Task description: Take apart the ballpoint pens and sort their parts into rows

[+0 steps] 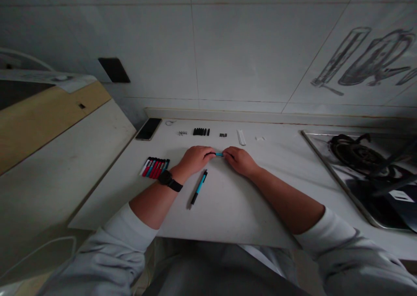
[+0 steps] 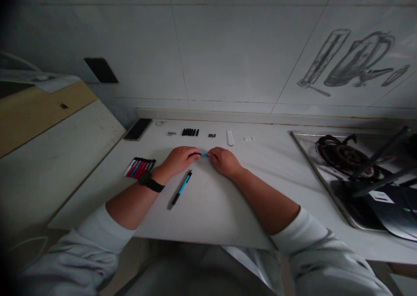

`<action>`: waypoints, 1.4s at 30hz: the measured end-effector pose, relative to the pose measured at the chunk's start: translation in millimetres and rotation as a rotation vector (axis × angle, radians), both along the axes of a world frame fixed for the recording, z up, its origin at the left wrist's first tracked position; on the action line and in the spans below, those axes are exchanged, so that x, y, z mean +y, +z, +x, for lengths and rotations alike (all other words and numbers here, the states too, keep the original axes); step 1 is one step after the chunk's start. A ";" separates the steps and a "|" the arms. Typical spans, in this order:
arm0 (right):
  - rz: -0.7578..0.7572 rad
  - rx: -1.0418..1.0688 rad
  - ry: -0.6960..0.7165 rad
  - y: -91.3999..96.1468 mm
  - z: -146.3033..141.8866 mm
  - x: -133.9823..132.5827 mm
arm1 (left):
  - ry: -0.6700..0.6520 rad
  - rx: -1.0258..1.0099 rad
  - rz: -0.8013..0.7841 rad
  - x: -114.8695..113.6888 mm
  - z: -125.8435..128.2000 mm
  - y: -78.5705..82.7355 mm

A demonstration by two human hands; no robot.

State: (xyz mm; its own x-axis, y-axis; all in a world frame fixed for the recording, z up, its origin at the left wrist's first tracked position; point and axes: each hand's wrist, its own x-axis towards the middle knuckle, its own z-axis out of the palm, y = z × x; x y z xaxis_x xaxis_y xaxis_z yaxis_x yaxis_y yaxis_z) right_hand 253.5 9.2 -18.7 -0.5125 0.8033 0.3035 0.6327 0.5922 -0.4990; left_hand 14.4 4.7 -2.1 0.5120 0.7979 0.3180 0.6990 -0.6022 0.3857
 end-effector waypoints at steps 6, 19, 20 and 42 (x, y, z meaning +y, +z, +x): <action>-0.002 0.074 -0.067 -1.0 -0.7 -1.3 | 0.007 0.029 -0.025 0.0 1.5 -0.1; -0.001 0.079 -0.036 6.3 -1.1 -5.0 | 0.016 -0.025 -0.021 -1.6 2.4 2.3; -0.013 0.056 -0.034 5.7 -1.1 -4.5 | 0.013 -0.027 -0.026 -1.5 2.5 2.4; -0.313 0.473 -0.249 4.4 17.4 12.5 | 0.044 -0.015 -0.013 -2.0 -4.5 5.1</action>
